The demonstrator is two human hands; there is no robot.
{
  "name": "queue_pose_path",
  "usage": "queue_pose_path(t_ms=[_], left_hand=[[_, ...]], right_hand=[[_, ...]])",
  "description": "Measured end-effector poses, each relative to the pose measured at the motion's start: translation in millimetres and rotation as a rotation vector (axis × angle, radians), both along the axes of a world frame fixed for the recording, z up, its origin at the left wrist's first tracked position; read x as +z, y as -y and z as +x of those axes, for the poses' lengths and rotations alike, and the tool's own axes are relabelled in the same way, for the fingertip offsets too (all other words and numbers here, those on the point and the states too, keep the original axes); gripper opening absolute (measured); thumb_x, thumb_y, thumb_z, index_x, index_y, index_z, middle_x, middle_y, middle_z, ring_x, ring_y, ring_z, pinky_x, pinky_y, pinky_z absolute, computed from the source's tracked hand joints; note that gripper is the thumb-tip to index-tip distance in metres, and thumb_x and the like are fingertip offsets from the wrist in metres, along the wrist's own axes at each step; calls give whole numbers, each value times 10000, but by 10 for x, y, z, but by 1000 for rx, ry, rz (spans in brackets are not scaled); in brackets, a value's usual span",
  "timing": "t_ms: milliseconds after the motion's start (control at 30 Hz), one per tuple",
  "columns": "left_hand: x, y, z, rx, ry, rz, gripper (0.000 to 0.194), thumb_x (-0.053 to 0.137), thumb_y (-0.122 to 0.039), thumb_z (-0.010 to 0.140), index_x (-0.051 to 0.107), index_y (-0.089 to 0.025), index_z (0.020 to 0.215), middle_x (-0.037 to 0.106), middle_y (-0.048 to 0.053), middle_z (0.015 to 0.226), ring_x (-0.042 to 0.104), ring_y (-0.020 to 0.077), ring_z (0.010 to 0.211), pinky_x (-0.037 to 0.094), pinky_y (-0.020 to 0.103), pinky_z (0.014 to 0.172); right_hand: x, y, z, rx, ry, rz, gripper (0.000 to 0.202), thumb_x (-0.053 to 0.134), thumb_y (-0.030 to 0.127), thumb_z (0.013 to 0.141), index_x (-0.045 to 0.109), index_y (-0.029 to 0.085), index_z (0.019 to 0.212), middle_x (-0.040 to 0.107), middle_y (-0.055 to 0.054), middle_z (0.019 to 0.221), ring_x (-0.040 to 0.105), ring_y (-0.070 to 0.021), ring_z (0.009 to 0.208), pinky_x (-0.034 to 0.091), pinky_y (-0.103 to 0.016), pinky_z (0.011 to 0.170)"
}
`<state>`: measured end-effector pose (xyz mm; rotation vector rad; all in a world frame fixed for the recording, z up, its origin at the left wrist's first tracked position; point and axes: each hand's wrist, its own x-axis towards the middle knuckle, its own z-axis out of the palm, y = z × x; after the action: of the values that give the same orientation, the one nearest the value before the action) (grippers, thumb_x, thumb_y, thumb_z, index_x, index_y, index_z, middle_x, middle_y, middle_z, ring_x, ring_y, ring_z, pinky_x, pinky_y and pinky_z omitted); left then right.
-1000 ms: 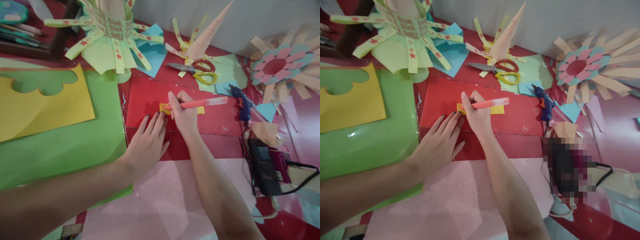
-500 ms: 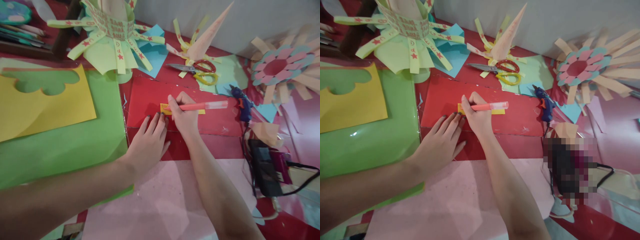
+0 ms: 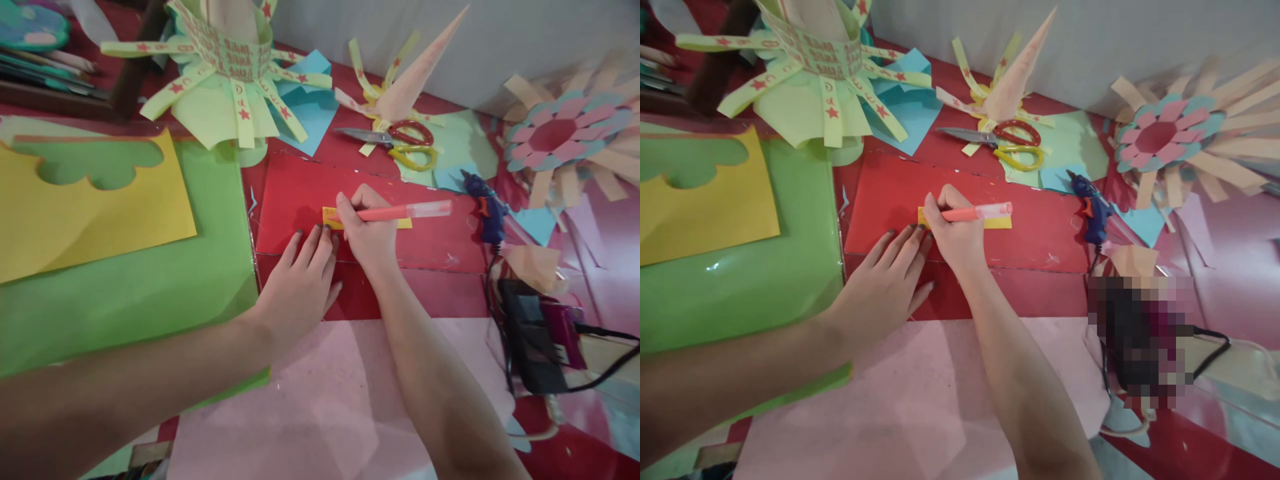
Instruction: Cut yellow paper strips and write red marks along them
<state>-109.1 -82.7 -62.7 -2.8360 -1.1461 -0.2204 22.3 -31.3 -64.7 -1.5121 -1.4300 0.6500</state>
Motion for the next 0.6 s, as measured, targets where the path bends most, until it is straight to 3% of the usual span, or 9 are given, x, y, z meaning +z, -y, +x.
queue_pose_path(t_ms=[600], left_hand=[[12,1,-14,0,12,-39,500,334,-279,909,457,56,1259,481,237,1309,423,333,1243,361,447,1022]], right_hand=[[4,10,-4,4,4,-6,359,495,242,805,247,205,548,246,77,513,285,-43,472,297,-206,475]])
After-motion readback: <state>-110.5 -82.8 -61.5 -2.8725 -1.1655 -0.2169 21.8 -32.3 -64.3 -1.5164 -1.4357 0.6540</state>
